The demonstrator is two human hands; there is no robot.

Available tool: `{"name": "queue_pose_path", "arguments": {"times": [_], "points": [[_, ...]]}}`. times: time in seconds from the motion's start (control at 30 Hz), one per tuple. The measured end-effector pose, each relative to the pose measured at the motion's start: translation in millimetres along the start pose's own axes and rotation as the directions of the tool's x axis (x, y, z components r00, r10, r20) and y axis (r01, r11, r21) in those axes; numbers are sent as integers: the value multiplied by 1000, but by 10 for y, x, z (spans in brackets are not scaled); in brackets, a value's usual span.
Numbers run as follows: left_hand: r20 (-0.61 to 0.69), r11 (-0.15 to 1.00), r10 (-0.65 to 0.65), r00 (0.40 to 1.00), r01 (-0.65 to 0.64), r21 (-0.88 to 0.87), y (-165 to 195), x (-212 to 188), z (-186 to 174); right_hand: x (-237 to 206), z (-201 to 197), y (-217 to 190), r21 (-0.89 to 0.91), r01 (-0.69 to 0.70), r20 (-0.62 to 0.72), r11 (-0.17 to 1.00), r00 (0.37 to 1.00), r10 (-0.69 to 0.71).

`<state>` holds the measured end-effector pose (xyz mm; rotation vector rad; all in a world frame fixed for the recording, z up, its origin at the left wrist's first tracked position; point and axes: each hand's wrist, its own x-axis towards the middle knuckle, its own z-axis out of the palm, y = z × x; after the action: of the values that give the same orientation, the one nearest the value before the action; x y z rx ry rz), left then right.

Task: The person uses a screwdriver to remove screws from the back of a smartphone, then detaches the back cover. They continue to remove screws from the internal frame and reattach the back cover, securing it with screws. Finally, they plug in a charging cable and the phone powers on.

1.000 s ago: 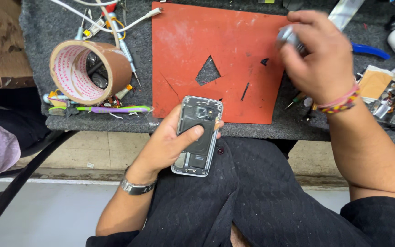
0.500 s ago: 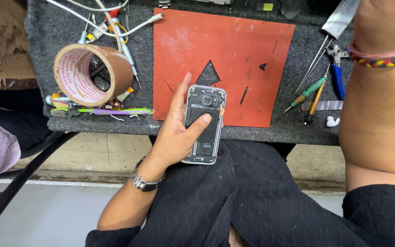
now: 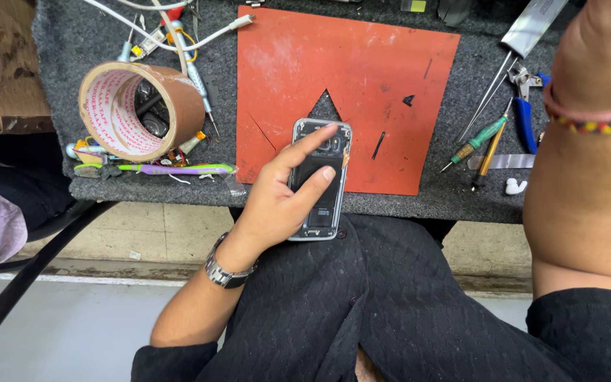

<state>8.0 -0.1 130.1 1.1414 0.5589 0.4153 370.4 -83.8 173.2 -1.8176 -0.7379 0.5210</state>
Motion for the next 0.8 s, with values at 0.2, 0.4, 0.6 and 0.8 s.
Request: {"name": "queue_pose_path", "arguments": {"times": [0.2,0.4,0.6,0.8], "points": [[-38,994,21,999,-16,109,44,99,39,-733,207,-301,301,269,195,915,922,-335],[-31,984,26,999,-20,178,63,109,119,-1182,294,-511,219,249,310,943,899,-309],[6,977,54,999,-54,207,33,61,114,-1345,326,-466,134,234,374,963,888,-268],[-2,978,13,1000,-12,207,26,45,135,-1379,323,-462,116,247,384,962,882,-273]]}}
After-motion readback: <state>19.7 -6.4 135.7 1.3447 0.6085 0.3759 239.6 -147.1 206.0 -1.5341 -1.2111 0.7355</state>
